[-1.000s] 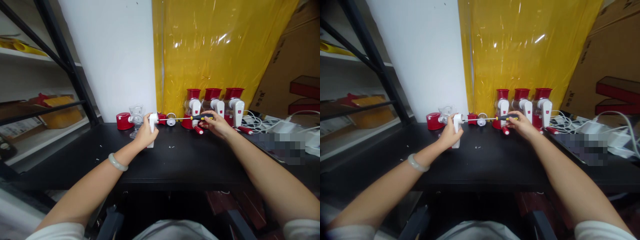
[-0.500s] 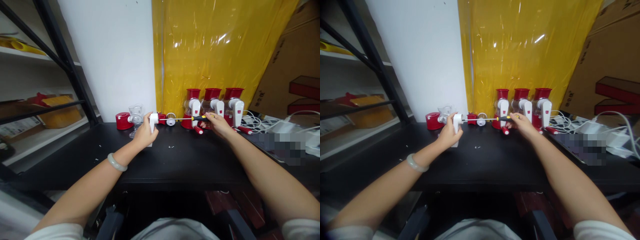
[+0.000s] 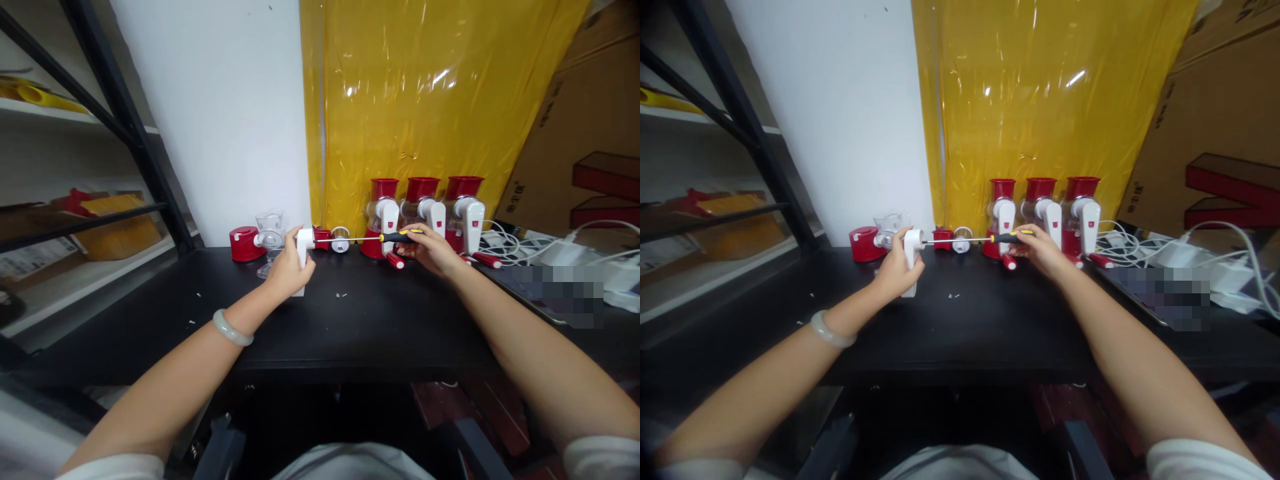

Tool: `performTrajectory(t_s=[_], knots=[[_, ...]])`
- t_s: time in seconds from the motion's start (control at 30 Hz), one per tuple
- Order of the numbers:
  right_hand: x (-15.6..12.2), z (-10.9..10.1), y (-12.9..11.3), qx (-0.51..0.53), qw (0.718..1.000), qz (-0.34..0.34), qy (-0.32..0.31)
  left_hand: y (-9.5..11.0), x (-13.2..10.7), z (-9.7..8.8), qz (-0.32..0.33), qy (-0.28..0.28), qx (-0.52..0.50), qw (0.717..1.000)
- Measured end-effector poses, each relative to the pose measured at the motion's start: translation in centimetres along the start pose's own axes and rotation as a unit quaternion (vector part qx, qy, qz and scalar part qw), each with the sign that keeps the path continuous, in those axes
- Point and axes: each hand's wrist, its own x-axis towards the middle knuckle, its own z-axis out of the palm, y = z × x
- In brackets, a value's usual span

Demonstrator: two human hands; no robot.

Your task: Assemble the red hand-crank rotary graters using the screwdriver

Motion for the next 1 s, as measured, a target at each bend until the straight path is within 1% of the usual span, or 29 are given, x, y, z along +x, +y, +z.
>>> performTrajectory(t_s=[0.27, 0.5, 0.7, 1.0], knots=[[0.15, -0.22, 0.11, 0.013, 1.0, -0.013, -0.008, 0.11, 0.01, -0.11, 0.001, -0.006, 0.02, 1.0], [0.19, -0.33, 0.06, -0.002, 1.0, -0.023, -0.012, 0.48, 0.0, -0.3, 0.002, -0.004, 0.027, 1.0], [0.15, -0.38, -0.11, -0.007, 0.999, -0.038, -0.02, 0.51, -0.07, -0.35, -0.006, -0.013, 0.05, 0.999], [0.69, -0.76, 0.33, 0.006, 0.999, -0.035, -0.009, 0.79, -0.22, -0.48, -0.012, -0.01, 0.077, 0.997]])
